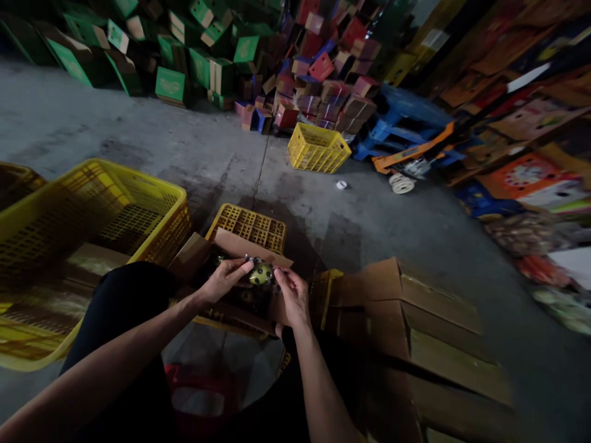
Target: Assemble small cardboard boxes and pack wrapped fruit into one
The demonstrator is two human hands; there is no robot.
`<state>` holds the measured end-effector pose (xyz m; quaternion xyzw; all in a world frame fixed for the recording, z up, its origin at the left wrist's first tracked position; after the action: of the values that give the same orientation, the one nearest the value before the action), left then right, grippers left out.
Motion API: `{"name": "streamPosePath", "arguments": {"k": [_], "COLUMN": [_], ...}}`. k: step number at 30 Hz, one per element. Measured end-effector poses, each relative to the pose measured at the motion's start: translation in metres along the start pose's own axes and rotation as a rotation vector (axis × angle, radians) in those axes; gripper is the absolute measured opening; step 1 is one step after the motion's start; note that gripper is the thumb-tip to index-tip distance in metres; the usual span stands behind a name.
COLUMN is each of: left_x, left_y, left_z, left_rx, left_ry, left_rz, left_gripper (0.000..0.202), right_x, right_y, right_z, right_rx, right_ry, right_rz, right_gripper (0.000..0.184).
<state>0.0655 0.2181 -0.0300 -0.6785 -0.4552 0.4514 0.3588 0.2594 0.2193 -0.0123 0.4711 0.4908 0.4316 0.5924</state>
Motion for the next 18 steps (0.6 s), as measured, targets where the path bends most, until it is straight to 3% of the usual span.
{"name": "streamPosePath", "arguments": {"k": [4, 8, 13, 18], "left_x": [0.000, -0.001, -0.001, -0.001], "left_y": [-0.003, -0.012, -0.017, -0.014], "left_z": [-0.001, 0.004, 0.014, 0.012], "left_rx": [0.034, 0.208, 0.360, 0.332], "left_ry": [0.003, -0.057, -0.161, -0.162], "left_rz": [-0.016, -0.144, -0.249, -0.238], "left_gripper": [0.060, 0.053, 0.051, 0.053], "right_x": [-0.002, -0.003, -0.001, 0.001], "right_y": [-0.011, -0.016, -0.006, -0.007], "right_z": [0.003, 0.001, -0.009, -0.007], "right_rx": [0.054, 0.135, 0.063, -0.049], "right_ry": [-0.065, -0.061, 0.106, 0.053], "right_rz": [-0.072, -0.133, -0.048, -0.025], "right_gripper": [0.043, 0.042, 0.041, 0.033]}}
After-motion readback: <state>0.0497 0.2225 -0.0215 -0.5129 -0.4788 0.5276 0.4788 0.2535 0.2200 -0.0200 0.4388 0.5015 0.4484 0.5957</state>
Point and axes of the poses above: each hand's wrist, its own x-axis towards the middle knuckle, its own z-axis out of the back of the hand, y = z × x, the point moved 5 cm from there along x, towards the middle knuckle, and after that the axes turned 6 degrees about -y, right-handed, at the moved point
